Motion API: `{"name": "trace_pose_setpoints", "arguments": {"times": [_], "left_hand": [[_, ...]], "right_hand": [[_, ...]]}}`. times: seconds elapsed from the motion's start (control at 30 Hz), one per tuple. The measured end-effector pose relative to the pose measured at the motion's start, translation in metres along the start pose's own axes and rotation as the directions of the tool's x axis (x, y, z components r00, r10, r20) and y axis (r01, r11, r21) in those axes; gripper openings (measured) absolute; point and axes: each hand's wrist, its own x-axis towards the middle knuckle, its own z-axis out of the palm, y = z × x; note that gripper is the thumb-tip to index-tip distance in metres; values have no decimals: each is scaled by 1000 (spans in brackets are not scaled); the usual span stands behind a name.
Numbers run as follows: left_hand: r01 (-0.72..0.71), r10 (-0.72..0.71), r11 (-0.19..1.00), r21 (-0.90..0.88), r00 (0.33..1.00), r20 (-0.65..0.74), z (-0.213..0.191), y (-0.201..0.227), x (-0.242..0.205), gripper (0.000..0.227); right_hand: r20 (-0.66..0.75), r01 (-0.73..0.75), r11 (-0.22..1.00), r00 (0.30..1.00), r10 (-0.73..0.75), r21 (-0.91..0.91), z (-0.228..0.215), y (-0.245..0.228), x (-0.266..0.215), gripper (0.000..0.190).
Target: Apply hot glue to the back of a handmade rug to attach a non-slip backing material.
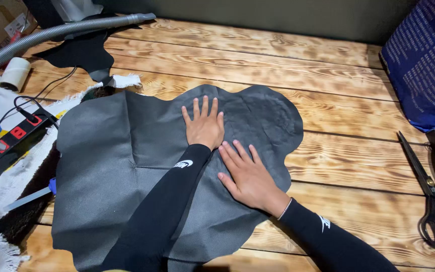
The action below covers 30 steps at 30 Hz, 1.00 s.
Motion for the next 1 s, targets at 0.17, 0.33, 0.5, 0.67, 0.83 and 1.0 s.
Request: {"name": "trace_pose_setpoints", "arguments": {"times": [0.17,0.33,0.5,0.67,0.83,1.0], "left_hand": [[-124,124,992,-34,992,1,-14,3,-6,57],[-494,513,856,-151,848,134,-27,-5,-17,58],[-249,251,968,-35,956,152,-32,-13,-41,63],[-164,165,986,-17,983,85,-14,-40,-52,68],[-135,133,991,14,985,106,-43,-68,-76,68],[-236,208,971,-33,907,-367,-177,-126,-133,51]], "right_hand": [[37,116,992,992,-118,56,-13,-28,-16,63],[56,130,990,990,-132,47,-16,-33,-16,61],[85,73,995,993,-79,72,-14,-35,-16,63],[76,32,998,996,-35,46,-12,-34,-18,66],[82,-61,998,995,60,20,-9,-36,-12,72],[101,-147,989,984,145,18,-11,-38,8,77]]}}
